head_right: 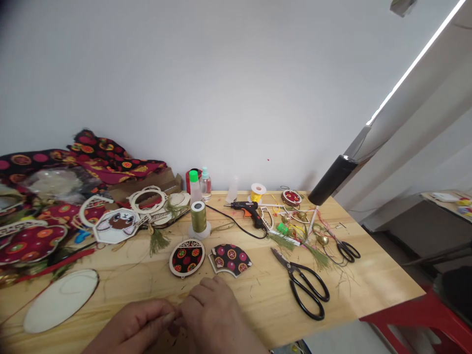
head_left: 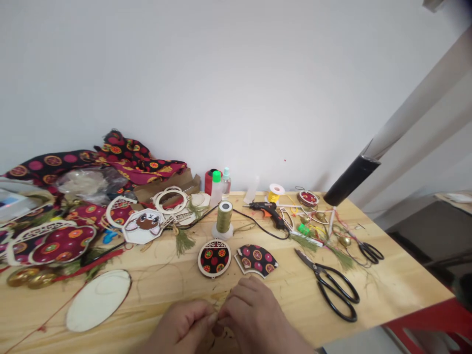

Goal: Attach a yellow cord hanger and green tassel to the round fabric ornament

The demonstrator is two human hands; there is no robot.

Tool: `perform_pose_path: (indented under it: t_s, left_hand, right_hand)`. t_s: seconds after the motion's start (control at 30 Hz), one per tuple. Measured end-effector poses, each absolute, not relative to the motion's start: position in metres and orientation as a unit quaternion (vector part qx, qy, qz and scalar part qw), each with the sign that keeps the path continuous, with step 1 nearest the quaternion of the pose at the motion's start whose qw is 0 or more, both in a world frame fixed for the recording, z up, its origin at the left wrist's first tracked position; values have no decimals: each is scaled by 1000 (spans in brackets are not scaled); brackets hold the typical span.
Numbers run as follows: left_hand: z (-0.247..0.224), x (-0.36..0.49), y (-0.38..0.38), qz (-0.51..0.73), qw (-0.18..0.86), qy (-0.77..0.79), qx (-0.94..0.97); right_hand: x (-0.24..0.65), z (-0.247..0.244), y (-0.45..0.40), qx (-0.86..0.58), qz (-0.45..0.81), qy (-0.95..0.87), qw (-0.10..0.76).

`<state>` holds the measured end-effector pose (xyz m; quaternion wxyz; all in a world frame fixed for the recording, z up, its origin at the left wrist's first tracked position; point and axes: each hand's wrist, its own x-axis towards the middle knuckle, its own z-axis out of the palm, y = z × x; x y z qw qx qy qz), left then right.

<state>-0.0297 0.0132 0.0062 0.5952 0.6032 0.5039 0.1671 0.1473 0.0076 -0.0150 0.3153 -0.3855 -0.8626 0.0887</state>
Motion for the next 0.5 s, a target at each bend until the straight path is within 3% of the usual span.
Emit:
perform_pose_path:
  t_s: [0.3,0.5]
  left_hand:
    - [4,-27,22,142,613,512,585]
    - [-1,-27,27,175,681,509,495]
  right_hand:
    - [151,-25,11,-403,89,-877,245]
    - [154,4,15,-440,198,-852,202]
